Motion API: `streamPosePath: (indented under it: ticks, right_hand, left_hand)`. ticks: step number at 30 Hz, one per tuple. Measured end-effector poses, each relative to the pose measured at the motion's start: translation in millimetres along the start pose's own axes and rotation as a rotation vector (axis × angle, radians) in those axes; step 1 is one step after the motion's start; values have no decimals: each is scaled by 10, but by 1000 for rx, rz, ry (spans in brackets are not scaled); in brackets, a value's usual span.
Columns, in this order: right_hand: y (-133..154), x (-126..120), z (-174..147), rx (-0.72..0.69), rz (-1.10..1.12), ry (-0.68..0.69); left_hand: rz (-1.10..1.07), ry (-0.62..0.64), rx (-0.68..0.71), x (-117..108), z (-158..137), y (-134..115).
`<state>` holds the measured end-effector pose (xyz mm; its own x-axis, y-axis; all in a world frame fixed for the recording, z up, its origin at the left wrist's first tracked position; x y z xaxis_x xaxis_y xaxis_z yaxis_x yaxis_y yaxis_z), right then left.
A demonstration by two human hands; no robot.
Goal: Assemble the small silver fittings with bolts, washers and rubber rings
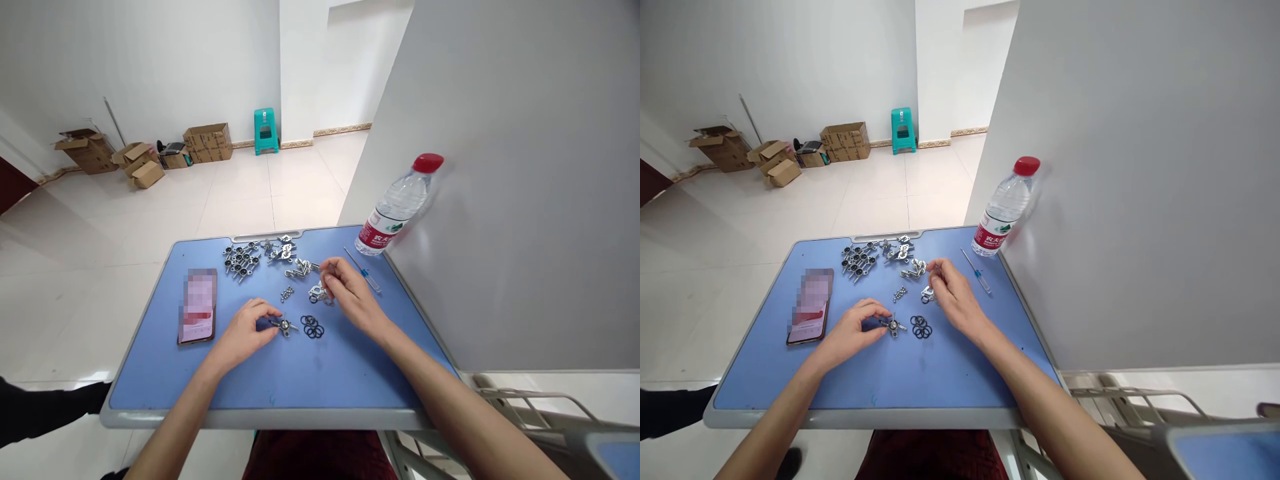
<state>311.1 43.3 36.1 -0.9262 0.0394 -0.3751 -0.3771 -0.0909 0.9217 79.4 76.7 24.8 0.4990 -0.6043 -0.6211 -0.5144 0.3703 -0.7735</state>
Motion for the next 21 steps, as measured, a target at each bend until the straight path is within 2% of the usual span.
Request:
streamPosePath:
  ticks: [3,6,9,11,15,21]
  right_hand:
    - [-3,19,19,-34,-194,45]
    - [-42,38,63,-119,-434,128]
    - [-102,-51,126,-51,-599,118]
    - [-121,-163,154,21,-637,84]
    - [-88,-281,145,53,-642,210]
    - [-70,-109,107,26,-688,368]
  left_hand:
    - [15,114,-8,-123,96,30]
    - [25,82,-15,-179,166,75]
    - [29,27,1,-179,184,99]
    - [26,7,12,-172,179,104]
    - [27,0,17,-166,177,105]
    - [38,-3,21,-167,191,118]
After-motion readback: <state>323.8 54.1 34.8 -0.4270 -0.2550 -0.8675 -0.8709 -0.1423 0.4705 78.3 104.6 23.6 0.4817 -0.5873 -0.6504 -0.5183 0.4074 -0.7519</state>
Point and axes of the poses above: each hand's wrist, its own z-axis towards the middle knuckle, its own x-axis out of the palm, y = z × x, the point moved 1 cm from there along z, towards the middle knuckle, and after that the axes turned 8 degrees about y, right-handed, at the moved point
